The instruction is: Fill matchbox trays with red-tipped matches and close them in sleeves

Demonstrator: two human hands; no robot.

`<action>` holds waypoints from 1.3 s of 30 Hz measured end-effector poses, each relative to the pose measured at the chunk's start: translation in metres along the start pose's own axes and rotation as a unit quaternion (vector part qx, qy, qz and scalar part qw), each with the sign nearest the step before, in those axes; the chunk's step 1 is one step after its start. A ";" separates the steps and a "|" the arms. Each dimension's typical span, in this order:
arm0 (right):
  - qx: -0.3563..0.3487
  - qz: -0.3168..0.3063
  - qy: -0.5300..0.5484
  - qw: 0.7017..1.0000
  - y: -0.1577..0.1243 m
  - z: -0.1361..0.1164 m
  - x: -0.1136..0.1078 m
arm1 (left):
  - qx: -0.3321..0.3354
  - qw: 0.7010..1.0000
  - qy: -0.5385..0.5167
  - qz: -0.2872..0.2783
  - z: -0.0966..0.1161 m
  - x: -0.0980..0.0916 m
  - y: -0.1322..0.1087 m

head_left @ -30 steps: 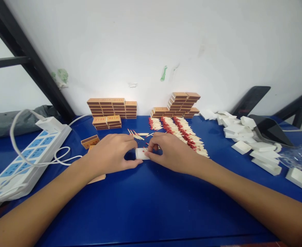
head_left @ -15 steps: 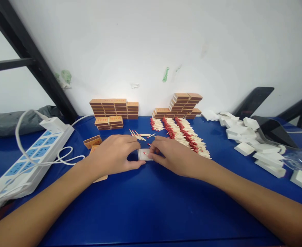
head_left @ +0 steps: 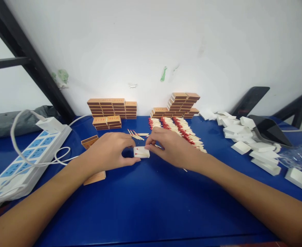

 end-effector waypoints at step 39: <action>-0.018 -0.081 -0.135 0.987 -0.007 -0.020 0.008 | 0.041 0.998 0.042 0.007 0.015 0.001 -0.003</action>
Point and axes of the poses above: each hand's wrist, its own y-axis towards the middle knuckle, its own x-axis out of the palm, z = x × y, the point moved 5 cm from there along y, towards the middle knuckle, and after that the axes turned 1 degree about z, right-handed, at the moved point
